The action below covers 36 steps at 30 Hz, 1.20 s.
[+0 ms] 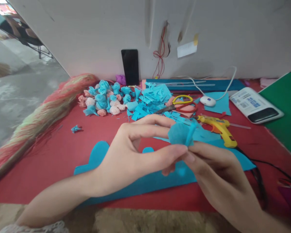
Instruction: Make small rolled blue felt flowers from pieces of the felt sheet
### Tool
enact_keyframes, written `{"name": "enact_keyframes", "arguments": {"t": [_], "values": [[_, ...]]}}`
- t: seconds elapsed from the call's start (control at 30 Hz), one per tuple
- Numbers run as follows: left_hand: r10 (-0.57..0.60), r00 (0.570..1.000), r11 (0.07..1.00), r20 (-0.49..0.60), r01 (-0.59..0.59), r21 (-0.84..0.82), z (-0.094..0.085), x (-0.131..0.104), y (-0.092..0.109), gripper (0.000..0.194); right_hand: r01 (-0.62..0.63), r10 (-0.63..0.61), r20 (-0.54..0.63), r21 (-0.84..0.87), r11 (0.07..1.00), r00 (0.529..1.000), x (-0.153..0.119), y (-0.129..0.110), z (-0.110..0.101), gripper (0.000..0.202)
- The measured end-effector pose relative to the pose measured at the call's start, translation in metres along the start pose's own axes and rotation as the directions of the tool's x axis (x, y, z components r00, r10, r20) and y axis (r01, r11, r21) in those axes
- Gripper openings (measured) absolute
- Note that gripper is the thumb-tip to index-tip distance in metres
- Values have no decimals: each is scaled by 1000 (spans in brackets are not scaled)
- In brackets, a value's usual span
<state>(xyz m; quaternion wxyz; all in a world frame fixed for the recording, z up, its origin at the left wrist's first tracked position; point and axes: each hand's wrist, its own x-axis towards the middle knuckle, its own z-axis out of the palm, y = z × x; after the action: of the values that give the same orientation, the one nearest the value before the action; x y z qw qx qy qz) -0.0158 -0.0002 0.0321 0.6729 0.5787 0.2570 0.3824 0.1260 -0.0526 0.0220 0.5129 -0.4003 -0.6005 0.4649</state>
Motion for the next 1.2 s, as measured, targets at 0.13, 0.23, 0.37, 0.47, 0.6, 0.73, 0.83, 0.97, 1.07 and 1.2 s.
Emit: {"name": "enact_keyframes", "arguments": {"t": [0.13, 0.23, 0.37, 0.47, 0.6, 0.73, 0.83, 0.97, 1.07, 1.2], "values": [[30, 999, 998, -24, -31, -60, 0, 1, -4, 12, -9, 9, -4, 21, 1000, 1000, 0, -2, 0, 28], [14, 999, 998, -44, -17, -60, 0, 1, -5, 10, 4, -4, -9, -10, 1000, 1000, 0, -2, 0, 29], [1, 1000, 1000, -25, -1, 23, -2, -1, -5, 15, -4, 4, 13, -2, 1000, 1000, 1, -1, 0, 29], [-8, 1000, 1000, -7, 8, 17, -5, -3, -7, 18, -11, 11, 10, 6, 1000, 1000, 0, 0, -1, 26], [1, 1000, 999, -1, -1, 46, -6, -4, -8, 16, -16, 16, 9, 1, 1000, 1000, 1, 1, -1, 26], [-3, 1000, 1000, -14, 4, 20, -5, -2, -7, 18, -28, 27, 18, 23, 999, 999, 3, 3, 0, 28], [16, 1000, 999, -10, -16, 29, -6, -1, -7, 17, -31, 31, 14, -10, 999, 999, 3, 0, 1, 27], [149, 987, 983, -54, -142, 119, -8, 3, -8, 17, -30, -7, -111, -331, 943, 994, 0, 0, -13, 14], [155, 987, 985, -50, -150, 87, -8, 5, -10, 15, -134, -131, -288, -742, 657, 949, -6, 16, -50, 13], [40, 999, 999, -27, -40, -14, -6, 6, -13, 10, -364, -139, -466, -816, 449, 874, -24, 55, -124, 11]]}}
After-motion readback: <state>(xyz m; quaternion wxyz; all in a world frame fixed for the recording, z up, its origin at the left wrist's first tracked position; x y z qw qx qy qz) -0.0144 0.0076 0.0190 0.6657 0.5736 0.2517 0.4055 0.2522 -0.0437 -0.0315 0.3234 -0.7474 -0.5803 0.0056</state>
